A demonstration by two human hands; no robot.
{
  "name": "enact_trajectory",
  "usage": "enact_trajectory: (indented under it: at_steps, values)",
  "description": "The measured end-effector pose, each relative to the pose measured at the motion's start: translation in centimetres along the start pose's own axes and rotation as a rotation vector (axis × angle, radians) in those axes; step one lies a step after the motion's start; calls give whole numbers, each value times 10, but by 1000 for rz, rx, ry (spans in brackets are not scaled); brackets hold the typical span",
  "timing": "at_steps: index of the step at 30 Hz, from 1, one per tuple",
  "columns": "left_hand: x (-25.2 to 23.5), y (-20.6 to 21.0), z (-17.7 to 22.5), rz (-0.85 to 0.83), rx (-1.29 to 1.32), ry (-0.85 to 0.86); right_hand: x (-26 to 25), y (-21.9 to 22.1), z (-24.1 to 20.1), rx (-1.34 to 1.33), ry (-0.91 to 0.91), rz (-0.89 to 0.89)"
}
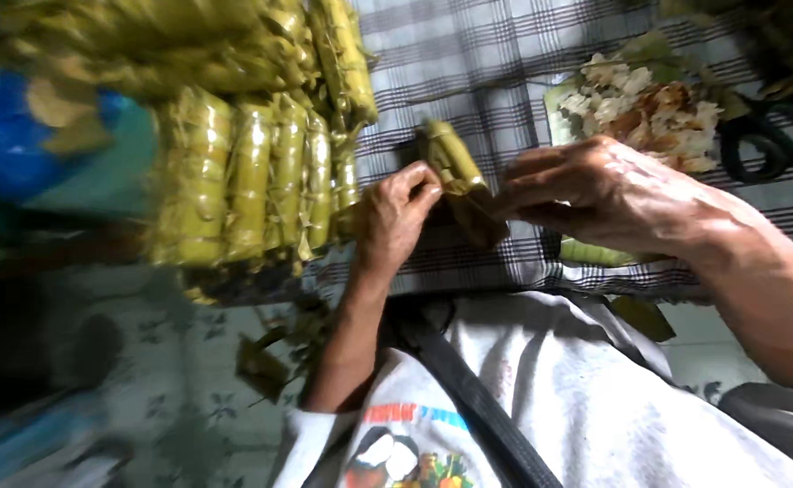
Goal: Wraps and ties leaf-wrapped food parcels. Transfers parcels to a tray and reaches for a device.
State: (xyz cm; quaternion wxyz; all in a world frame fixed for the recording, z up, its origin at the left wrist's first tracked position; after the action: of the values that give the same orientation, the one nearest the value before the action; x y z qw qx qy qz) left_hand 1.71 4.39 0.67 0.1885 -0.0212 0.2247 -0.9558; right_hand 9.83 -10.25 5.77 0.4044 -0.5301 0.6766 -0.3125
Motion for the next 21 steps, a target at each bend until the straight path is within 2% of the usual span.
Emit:
enact_trajectory:
  at_steps: [2, 5, 8, 10, 15, 21]
  values:
    - [-17, 12, 7, -128, 81, 119, 2, -1, -16, -3, -38, 31]
    - [-29, 20, 20, -318, -1, 267, -9, 11, -28, 26, -75, 11]
    - [-33, 4, 12, -374, -138, 184, -31, 17, -30, 61, -92, 29]
    - [-31, -10, 8, -312, -105, 74, -48, 16, -30, 50, -98, 47]
    - [-7, -30, -5, 59, 269, -216, -83, 16, -19, 40, -103, -4]
    - [19, -29, -7, 169, 401, -161, -90, 27, -1, -89, -56, 180]
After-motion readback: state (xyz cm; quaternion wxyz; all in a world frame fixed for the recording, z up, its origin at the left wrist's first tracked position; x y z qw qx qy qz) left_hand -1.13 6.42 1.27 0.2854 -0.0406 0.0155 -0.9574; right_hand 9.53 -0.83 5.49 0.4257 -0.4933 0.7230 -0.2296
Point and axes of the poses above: each hand's wrist, its own x-axis away from the middle knuckle, its own y-axis out of the palm, z = x × y, the point moved 8 cm from there along -x, towards the middle knuckle, and after that the axes turned 14 degrees about x, right-handed, at the moved point
